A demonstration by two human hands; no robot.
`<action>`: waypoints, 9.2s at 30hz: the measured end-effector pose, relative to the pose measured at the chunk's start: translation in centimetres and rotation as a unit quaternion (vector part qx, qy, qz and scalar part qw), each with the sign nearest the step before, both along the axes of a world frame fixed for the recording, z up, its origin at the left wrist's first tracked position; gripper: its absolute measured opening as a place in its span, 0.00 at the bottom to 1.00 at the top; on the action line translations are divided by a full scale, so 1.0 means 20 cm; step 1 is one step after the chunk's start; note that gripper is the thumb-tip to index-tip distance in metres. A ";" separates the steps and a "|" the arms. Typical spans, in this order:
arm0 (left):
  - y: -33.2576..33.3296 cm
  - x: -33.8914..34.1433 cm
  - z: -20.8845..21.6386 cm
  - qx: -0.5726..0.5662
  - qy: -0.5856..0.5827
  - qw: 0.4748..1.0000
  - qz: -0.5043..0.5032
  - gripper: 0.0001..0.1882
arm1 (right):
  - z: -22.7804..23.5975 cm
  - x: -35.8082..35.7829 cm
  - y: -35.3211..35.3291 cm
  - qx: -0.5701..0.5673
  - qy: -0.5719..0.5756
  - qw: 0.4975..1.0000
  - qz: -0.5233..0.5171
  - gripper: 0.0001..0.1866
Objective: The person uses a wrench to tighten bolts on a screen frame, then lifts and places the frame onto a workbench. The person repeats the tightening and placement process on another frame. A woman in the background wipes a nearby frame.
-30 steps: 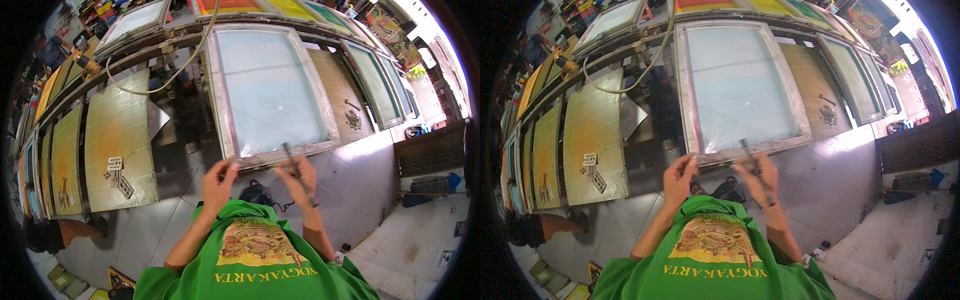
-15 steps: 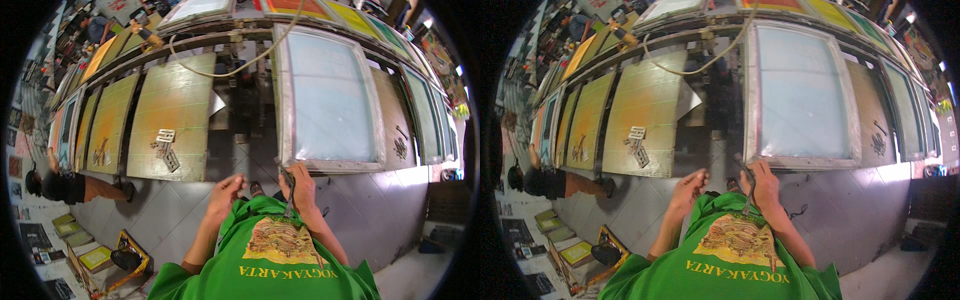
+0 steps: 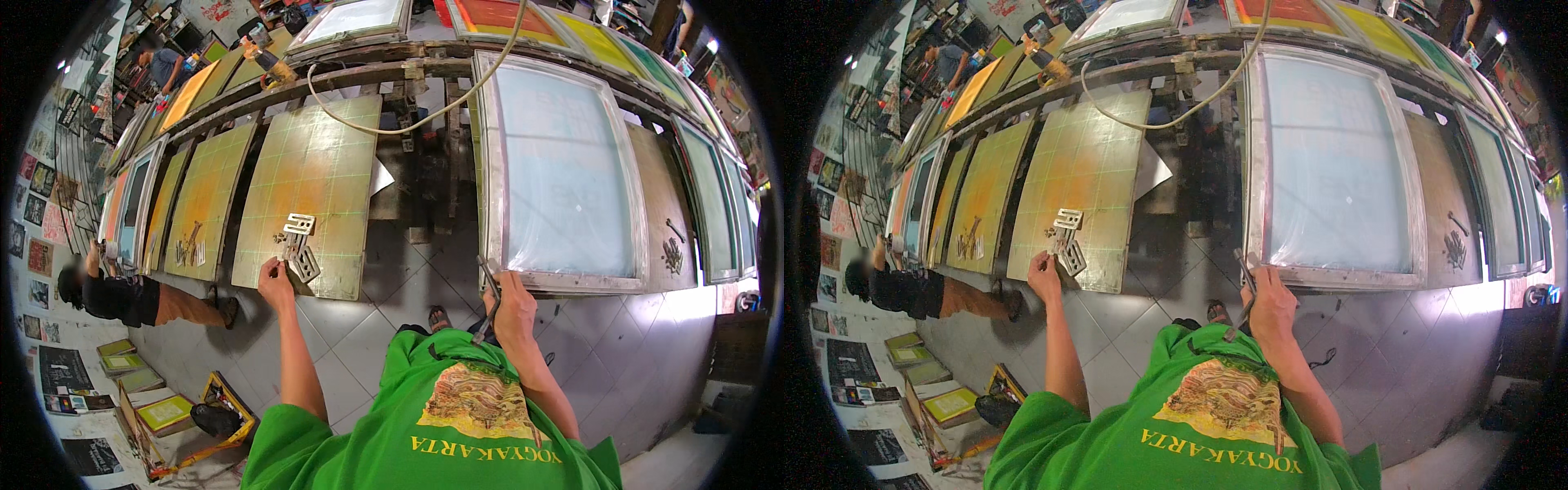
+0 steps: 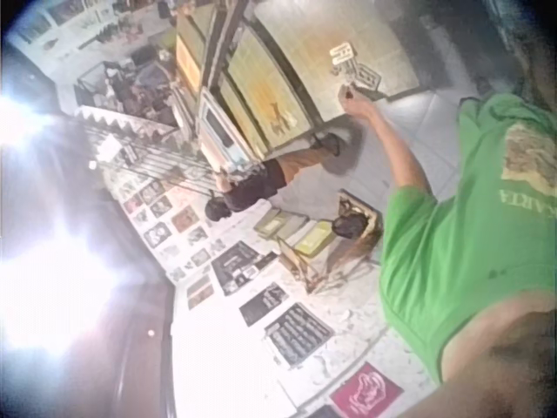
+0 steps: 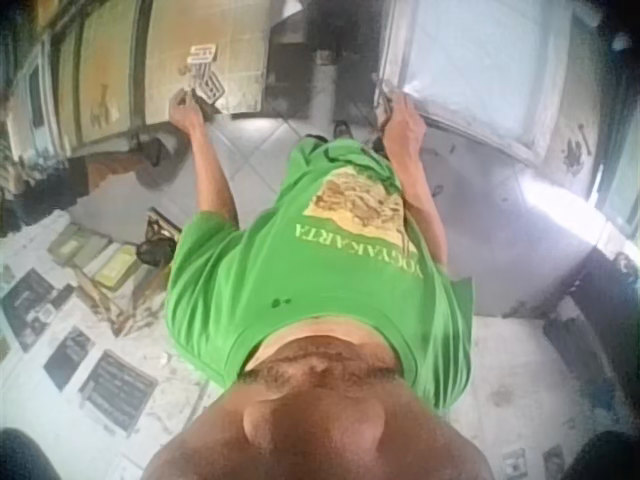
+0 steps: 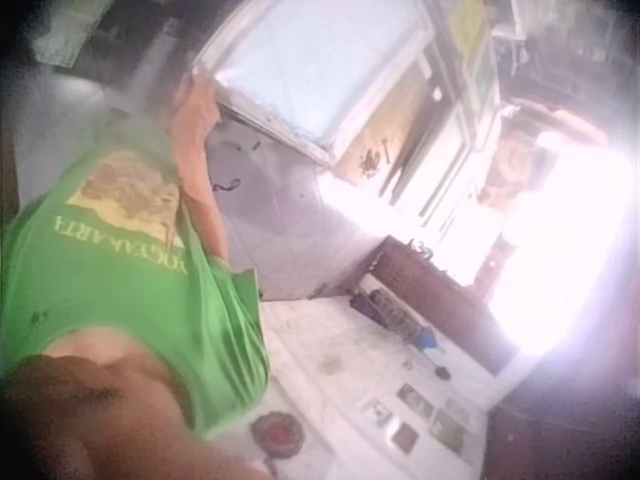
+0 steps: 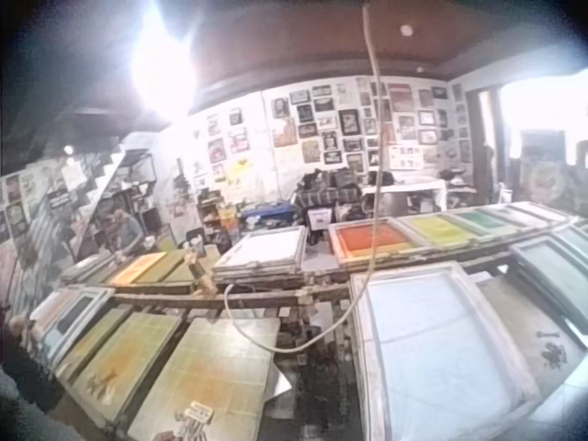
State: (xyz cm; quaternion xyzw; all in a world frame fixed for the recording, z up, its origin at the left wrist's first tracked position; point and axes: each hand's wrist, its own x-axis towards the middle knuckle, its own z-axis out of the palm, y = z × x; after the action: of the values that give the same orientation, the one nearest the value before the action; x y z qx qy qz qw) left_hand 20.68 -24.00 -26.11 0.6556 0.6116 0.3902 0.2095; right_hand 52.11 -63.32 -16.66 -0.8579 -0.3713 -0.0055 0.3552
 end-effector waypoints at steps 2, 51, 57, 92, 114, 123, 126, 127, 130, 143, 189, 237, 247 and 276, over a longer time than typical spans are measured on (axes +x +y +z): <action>0.01 0.00 -0.02 0.030 0.031 0.999 0.031 0.13 | 0.00 -0.01 0.01 -0.013 0.000 1.000 -0.003 0.17; -1.48 1.35 0.12 -0.148 -0.091 0.886 -0.430 0.32 | -0.29 1.25 -1.47 0.003 -0.040 0.918 -0.395 0.14; -1.49 1.32 0.10 -0.112 -0.094 0.896 -0.419 0.31 | -0.61 1.41 -1.79 -0.010 -0.168 0.944 -0.282 0.18; -1.31 0.73 0.24 -0.587 -0.397 0.595 -0.379 0.21 | -0.03 -0.05 0.04 0.082 0.184 0.951 0.234 0.14; 0.26 0.07 -0.21 0.002 0.023 0.999 -0.028 0.18 | 0.14 0.27 -0.65 0.198 0.111 0.962 -0.153 0.17; 0.01 0.43 0.15 0.015 0.109 0.987 0.118 0.19 | 0.09 0.66 -1.38 0.313 0.098 0.805 -0.494 0.20; -0.15 0.77 0.18 0.193 0.072 0.979 0.003 0.17 | 0.13 0.75 -1.50 0.415 0.103 0.755 -0.497 0.19; -0.28 0.93 0.24 0.208 0.073 0.974 -0.057 0.15 | 0.12 0.80 -1.55 0.383 0.118 0.757 -0.516 0.19; -0.70 1.48 0.37 0.257 -0.003 0.940 -0.224 0.11 | 0.05 0.98 -1.70 0.283 0.125 0.780 -0.545 0.19; -2.72 3.26 0.71 0.016 -0.128 0.703 -0.699 0.11 | -0.14 1.94 -2.27 -0.051 0.140 0.861 -0.486 0.26; -3.57 4.24 0.09 0.274 0.123 0.477 -0.826 0.32 | -0.42 1.75 -2.89 0.175 0.297 0.831 -0.436 0.18; -2.89 3.30 0.41 -0.781 -0.574 0.182 -0.163 0.21 | 0.47 1.83 -1.84 0.007 0.142 0.982 -0.122 0.14; -1.80 1.80 0.70 -0.582 -0.740 0.333 -0.056 0.21 | 0.35 1.74 -1.51 0.000 0.195 0.979 -0.061 0.13; 0.58 0.15 -0.22 0.037 0.336 0.941 0.012 0.38 | 0.31 0.96 -1.62 -0.088 0.119 0.859 -0.490 0.21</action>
State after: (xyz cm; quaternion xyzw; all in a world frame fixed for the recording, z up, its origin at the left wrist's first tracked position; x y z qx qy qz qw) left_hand 23.69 -12.38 -30.55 0.7486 0.6392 0.1719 -0.0378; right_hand 71.21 -95.71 -10.56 -0.9509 0.1432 -0.0435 0.2709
